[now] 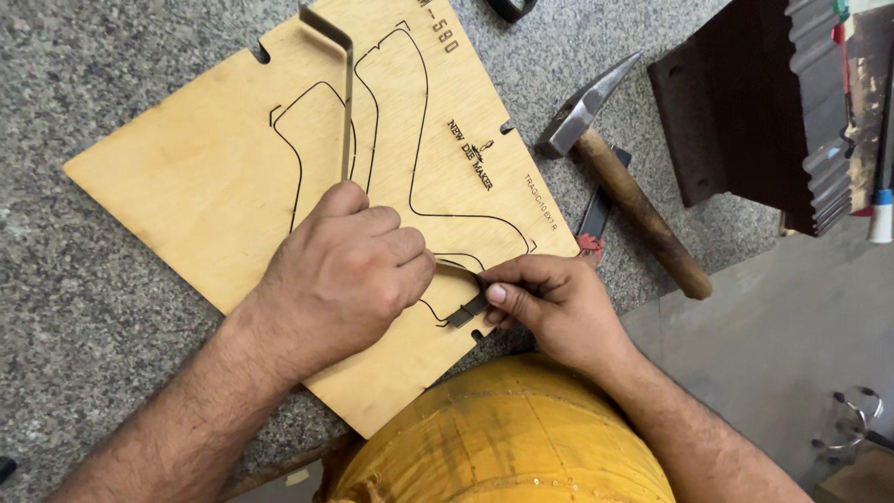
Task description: The person bends metal strips into a specific shape using a manual bending machine and a wooden template. They repeatedly place the metal strip into the machine, operate the lever to bend it, and then check the shape against the template.
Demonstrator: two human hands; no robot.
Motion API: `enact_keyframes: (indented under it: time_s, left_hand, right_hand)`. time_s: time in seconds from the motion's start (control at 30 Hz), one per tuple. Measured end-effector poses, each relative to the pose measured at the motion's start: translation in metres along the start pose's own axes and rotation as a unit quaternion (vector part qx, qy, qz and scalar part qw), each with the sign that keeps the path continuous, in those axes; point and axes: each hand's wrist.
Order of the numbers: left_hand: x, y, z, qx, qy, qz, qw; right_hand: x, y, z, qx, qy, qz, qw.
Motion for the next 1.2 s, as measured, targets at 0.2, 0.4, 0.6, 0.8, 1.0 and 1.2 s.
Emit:
enact_keyframes:
  time_s: [0.2,0.4,0.6,0.8,1.0,1.2]
  left_hand:
    - [0.003,0.001,0.001,-0.026,0.020,0.008,0.999]
    - [0.005,-0.001,0.000,-0.040,0.028,0.036,0.998]
    - [0.003,-0.002,-0.002,-0.042,0.018,0.044,0.998]
    - [-0.006,-0.011,0.005,-0.016,0.004,0.030,0.999]
    - [-0.030,-0.044,0.032,0.052,-0.083,0.013,0.995]
    - [-0.029,-0.116,0.075,-0.015,-0.180,-0.003,0.984]
  right_hand:
    - [0.003,0.008,-0.002,-0.001,-0.004,-0.006,1.000]
    - [0.003,0.011,0.000,-0.004,0.002,-0.010,1.000]
    - [0.003,0.009,0.000,0.002,0.008,0.003,1.000]
    - [-0.009,0.005,-0.003,-0.036,0.075,0.040,0.996]
    - [-0.045,0.004,-0.018,0.004,0.173,0.323,0.930]
    - [-0.086,0.008,-0.055,-0.095,0.120,0.359,0.921]
Point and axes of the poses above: each hand's wrist, its own z-axis towards the middle knuckle, its own x-axis out of the palm, y = z × x, and after that the axes turned 9 degrees about -x, right-handed
